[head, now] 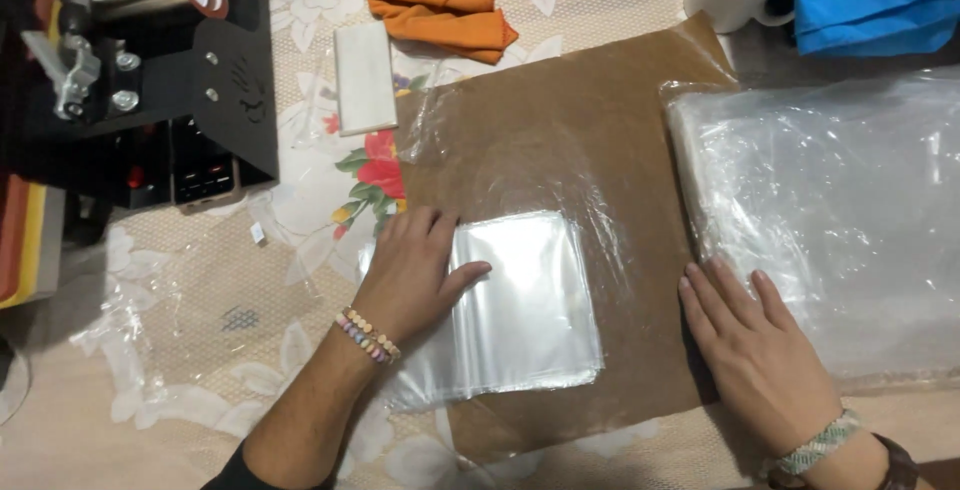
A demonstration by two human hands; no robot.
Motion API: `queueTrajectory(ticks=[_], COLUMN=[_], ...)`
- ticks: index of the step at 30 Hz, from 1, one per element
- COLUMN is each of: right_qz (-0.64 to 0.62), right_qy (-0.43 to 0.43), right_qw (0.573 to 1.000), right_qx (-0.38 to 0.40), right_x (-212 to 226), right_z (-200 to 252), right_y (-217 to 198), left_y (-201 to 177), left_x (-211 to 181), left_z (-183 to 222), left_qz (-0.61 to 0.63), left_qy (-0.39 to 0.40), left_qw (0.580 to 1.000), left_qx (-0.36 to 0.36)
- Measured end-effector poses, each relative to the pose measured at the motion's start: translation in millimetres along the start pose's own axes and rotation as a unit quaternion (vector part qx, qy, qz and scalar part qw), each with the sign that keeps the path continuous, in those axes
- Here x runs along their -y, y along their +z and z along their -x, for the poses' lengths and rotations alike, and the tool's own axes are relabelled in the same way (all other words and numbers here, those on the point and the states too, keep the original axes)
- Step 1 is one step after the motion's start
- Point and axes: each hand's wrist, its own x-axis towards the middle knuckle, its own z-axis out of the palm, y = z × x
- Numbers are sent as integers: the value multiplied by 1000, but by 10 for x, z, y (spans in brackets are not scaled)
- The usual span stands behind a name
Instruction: Smoothing out wrinkles from plastic bags by hand on a flat surface and organizing them into stacks or larger sleeves.
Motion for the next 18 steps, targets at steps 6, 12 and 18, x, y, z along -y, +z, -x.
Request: queueTrajectory(ticks=[6,12,18], right_qz=[120,-194,-180], right_qy=[15,-47,-149], right_qw=[990,976,967], right_qx=[68,-88,-96], right_x=[99,604,949], right_z=[-118,-596,-847], right_y=[9,-624,-563], left_y=[89,144,53], left_x=[95,51,54], left_z=[118,219,266], left_qz=[-12,17,48], left_qy=[-15,-5,-8], left_qw=[999,998,997], left_qx=[-43,-59,-68])
